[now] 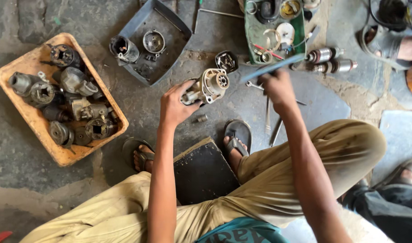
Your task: The person uses a hammer and punch to disassemble a small electric motor, then uses pliers to remove the rotor. They place the disassembled parts into a tray and wipe their hands with a cloth.
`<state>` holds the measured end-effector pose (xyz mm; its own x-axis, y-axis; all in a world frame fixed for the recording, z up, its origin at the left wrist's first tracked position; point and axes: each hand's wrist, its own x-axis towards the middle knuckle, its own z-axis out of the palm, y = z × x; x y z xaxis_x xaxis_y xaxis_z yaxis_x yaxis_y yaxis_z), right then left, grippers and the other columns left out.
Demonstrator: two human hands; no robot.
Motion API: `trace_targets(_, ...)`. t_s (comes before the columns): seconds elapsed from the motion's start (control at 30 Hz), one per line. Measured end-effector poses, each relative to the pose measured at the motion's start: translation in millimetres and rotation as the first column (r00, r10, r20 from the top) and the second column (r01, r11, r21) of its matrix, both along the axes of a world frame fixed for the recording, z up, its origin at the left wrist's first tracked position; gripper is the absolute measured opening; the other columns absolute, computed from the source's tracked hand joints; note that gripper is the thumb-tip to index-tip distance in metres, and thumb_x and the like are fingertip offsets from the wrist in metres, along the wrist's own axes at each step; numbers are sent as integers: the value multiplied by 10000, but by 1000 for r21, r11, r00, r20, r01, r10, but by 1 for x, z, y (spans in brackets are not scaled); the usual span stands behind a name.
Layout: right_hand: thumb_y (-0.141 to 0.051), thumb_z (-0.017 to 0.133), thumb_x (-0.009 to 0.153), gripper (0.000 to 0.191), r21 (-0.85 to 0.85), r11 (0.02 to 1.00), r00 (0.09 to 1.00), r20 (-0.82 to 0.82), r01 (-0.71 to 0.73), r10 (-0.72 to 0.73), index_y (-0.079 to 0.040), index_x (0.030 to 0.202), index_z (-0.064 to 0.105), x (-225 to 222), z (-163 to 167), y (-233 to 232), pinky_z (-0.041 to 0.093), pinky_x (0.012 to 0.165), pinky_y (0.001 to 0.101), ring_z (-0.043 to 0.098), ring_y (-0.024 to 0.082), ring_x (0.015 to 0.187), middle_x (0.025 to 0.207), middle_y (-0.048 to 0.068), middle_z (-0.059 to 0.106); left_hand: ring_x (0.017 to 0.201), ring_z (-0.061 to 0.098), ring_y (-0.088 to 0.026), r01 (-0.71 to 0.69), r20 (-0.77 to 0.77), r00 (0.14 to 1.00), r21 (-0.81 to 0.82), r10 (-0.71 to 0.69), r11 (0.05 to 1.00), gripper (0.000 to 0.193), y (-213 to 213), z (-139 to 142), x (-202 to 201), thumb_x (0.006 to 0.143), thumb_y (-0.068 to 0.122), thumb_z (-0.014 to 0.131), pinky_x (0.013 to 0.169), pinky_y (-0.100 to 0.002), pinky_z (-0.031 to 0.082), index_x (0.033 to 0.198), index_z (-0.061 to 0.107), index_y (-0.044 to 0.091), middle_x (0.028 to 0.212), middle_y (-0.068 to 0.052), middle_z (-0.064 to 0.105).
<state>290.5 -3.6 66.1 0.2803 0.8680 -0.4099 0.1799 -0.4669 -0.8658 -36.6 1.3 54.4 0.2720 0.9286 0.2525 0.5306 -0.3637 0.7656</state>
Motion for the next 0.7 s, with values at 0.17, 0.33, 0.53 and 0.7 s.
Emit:
trace_targets(0.17, -272, 707, 830, 278, -290, 885, 829, 333, -363, 450, -51, 992, 755, -1, -81, -35, 549, 737, 425, 707, 292, 828, 892, 179, 749, 1015, 768, -285, 16, 51, 999, -8, -15, 1000, 657, 2, -5, -4, 674, 201, 930, 884, -370, 608, 1277, 706, 70, 1154, -159, 759)
trace_targets(0.33, -350, 713, 848, 336, -494, 751, 646, 408, -438, 645, -64, 1017, 761, -9, -123, -65, 562, 822, 490, 710, 410, 1002, 1031, 251, 731, 960, 766, -303, 25, 9, 1000, 53, -25, 998, 660, 2, -11, -6, 692, 257, 942, 848, -392, 607, 1278, 705, 67, 1096, -163, 764)
trace_targets(0.53, -198, 661, 812, 197, -496, 832, 466, 693, -246, 551, -103, 959, 752, -22, -105, -49, 563, 764, 538, 697, 430, 950, 985, 220, 718, 923, 765, -295, 7, -7, 1000, 151, -6, 988, 629, 0, -16, -6, 734, 352, 915, 812, -389, 610, 1251, 675, 86, 1064, -143, 763)
trace_targets(0.7, -137, 622, 893, 116, -23, 922, 595, 758, -386, 267, -65, 944, 697, -44, -77, 13, 533, 733, 560, 661, 459, 881, 944, 186, 689, 916, 768, -279, 6, -4, 1000, 174, -5, 985, 604, 0, -22, -5, 737, 410, 920, 807, -391, 614, 1202, 678, 110, 1061, -112, 771)
